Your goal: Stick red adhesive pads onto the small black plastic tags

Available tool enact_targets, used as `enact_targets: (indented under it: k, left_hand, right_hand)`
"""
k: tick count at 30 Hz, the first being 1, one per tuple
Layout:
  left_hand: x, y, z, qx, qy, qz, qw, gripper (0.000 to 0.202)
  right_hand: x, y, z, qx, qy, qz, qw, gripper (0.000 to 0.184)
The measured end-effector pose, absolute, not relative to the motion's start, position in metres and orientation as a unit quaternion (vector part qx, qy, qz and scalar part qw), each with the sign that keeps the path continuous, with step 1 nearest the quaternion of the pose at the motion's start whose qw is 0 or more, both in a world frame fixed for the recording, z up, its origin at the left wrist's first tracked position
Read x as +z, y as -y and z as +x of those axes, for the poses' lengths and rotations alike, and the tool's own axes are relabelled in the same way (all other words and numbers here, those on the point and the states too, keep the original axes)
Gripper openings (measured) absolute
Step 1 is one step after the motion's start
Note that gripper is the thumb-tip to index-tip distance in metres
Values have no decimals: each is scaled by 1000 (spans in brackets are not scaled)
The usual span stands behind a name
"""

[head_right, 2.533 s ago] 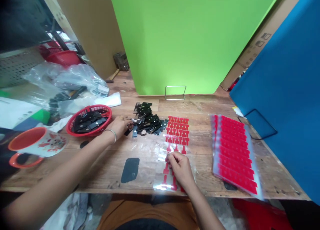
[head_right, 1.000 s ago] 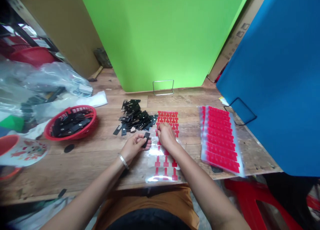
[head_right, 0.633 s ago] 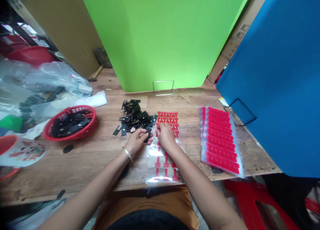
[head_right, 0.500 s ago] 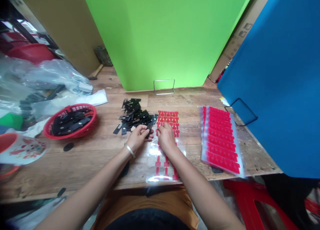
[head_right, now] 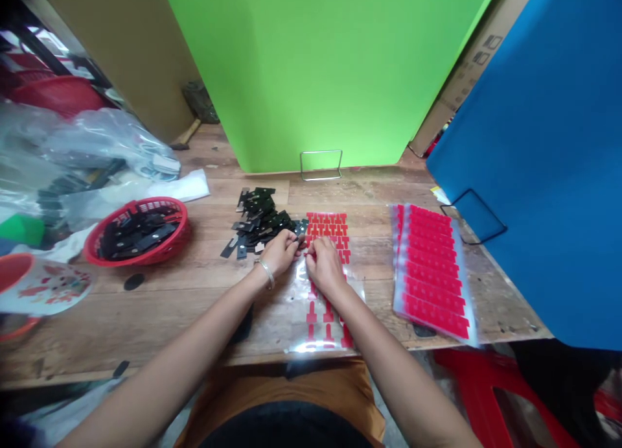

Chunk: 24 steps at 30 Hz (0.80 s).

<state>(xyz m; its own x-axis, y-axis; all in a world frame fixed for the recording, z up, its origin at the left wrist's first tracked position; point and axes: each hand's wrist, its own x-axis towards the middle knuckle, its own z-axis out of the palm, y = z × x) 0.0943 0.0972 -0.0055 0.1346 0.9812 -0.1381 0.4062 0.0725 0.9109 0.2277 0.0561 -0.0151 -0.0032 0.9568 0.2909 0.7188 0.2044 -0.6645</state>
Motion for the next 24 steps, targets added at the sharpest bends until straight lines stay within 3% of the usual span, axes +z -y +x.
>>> enact_targets:
  k: [7,10,14,21,24]
  left_hand:
    - [-1,-93,96,327,-581,604,437,9]
    - [0,-92,99,339,-578,598,439,9]
    - [6,-86,99,365,-567,583,453,5]
    - [16,-39,84,375,-485,357,705,22]
    - [13,-19,80,350,-468,289,758,31]
  right_hand:
    - [-14,-50,242,331,579,-566,485,4]
    - [-13,-49,246,385,485,-559,551,10]
    - [-4,-39,245,440,419,-549,574,17]
    - [7,-6,227,477,409,-536,564,18]
    - [1,6,218,474,430,-537,550,16]
